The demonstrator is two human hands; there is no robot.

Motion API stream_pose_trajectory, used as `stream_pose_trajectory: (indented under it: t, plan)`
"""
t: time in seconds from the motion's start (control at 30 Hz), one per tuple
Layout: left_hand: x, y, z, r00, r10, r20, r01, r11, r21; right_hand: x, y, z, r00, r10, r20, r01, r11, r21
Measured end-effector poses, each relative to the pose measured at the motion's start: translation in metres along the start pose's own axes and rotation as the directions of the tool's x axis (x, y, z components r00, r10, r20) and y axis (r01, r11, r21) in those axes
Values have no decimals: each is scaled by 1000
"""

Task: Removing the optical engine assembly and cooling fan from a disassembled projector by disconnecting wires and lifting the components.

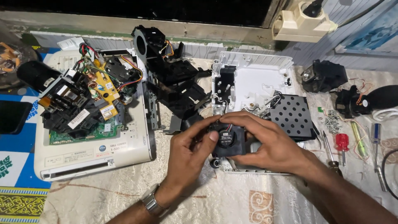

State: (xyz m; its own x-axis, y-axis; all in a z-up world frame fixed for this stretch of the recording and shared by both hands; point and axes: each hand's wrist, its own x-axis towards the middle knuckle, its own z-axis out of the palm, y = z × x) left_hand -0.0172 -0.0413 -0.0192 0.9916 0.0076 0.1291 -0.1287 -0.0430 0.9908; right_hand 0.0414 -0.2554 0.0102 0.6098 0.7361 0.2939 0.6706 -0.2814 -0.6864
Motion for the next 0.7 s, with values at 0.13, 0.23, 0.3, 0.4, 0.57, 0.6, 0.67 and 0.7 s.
stream_pose_trajectory:
  t: [0.13, 0.23, 0.3, 0.4, 0.57, 0.6, 0.67, 0.7]
  plan:
    - [1, 16, 8, 997, -74, -30, 73, 997, -39, -1, -1, 0, 1000, 9, -15, -9, 999, -34]
    - [-2, 14, 13, 991, -116, -63, 114, 993, -34, -2, -1, 1, 1000, -15, -19, 14, 1000, -14]
    - [-1, 17, 13, 991, -99, -88, 100, 995, 11, -4, 6, 3, 998, -63, -7, 63, 997, -41]
    - [0, 13, 14, 994, -55, -95, 56, 998, 10, -2, -6, -1, 1000, -31, -4, 31, 999, -10]
    - [0, 7, 14, 997, -51, -63, 46, 996, -76, -6, -1, 0, 1000, -31, -2, 31, 999, 35]
    - [1, 7, 13, 997, -42, -64, 35, 994, -106, -7, 0, 0, 1000, -29, -3, 29, 1000, 12]
    - [2, 5, 12, 998, 31, -52, -33, 998, -48, -7, 0, -2, 1000, -13, -3, 13, 1000, 9]
    - [2, 4, 11, 994, 103, -37, -103, 995, 7, -8, 0, -3, 1000, 2, -1, -2, 1000, 4]
